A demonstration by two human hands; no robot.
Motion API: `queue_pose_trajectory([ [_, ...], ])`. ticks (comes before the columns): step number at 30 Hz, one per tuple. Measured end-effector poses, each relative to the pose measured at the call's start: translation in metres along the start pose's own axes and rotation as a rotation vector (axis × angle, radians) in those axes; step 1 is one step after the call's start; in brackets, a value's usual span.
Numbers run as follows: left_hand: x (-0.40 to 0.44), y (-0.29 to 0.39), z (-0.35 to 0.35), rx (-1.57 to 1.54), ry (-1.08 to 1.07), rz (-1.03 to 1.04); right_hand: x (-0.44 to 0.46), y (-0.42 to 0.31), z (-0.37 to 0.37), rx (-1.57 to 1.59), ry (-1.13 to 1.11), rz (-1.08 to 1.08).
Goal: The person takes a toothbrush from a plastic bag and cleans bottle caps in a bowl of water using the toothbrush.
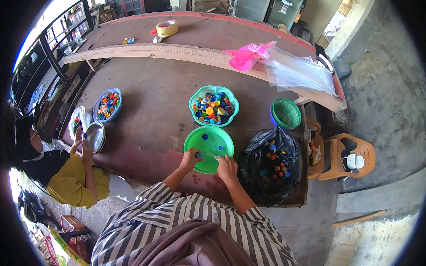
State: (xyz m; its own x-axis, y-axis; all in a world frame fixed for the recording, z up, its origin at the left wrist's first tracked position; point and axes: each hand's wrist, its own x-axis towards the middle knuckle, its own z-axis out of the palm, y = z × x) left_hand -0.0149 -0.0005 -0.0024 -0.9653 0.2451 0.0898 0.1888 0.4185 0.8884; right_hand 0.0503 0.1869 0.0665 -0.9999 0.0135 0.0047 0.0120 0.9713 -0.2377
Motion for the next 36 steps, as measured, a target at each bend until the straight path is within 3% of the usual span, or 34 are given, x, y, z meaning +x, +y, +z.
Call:
queue_pose_trajectory([
  [3, -0.002, -0.008, 0.001, -0.014, 0.029, 0.026, -0.01, 0.005, 0.0, 0.167, 0.11, 0.05],
  [6, -0.002, -0.001, 0.0, -0.023, 0.034, 0.044, -0.031, -0.011, -0.019, 0.26, -0.013, -0.029],
  [11, -0.003, 0.012, 0.0, -0.027, -0.015, 0.09, -0.036, -0.001, -0.005, 0.195, -0.063, 0.049],
  [13, -0.002, 0.007, 0.003, -0.069, -0.003, 0.102, -0.036, -0.003, -0.009, 0.148, -0.123, -0.107],
  [21, -0.003, 0.011, 0.006, -0.009, 0.065, 0.086, -0.015, 0.005, -0.012, 0.155, -0.136, -0.133],
  [25, -0.001, 0.007, 0.01, 0.029, 0.057, 0.038, 0.016, 0.02, -0.033, 0.056, -0.185, 0.054],
  [27, -0.003, 0.005, 0.013, 0.083, 0.091, 0.06, 0.023, 0.028, -0.013, 0.029, -0.033, 0.024],
  [30, -0.003, 0.008, 0.014, 0.103, 0.129, 0.083, 0.02, 0.028, -0.008, -0.057, -0.127, -0.163],
  [34, -0.001, 0.01, 0.014, 0.089, 0.123, 0.086, 0.01, 0.016, -0.024, 0.109, -0.057, 0.016],
  [36, -0.002, 0.011, 0.014, 0.015, 0.117, 0.042, -0.003, 0.006, -0.033, 0.148, -0.102, -0.019],
])
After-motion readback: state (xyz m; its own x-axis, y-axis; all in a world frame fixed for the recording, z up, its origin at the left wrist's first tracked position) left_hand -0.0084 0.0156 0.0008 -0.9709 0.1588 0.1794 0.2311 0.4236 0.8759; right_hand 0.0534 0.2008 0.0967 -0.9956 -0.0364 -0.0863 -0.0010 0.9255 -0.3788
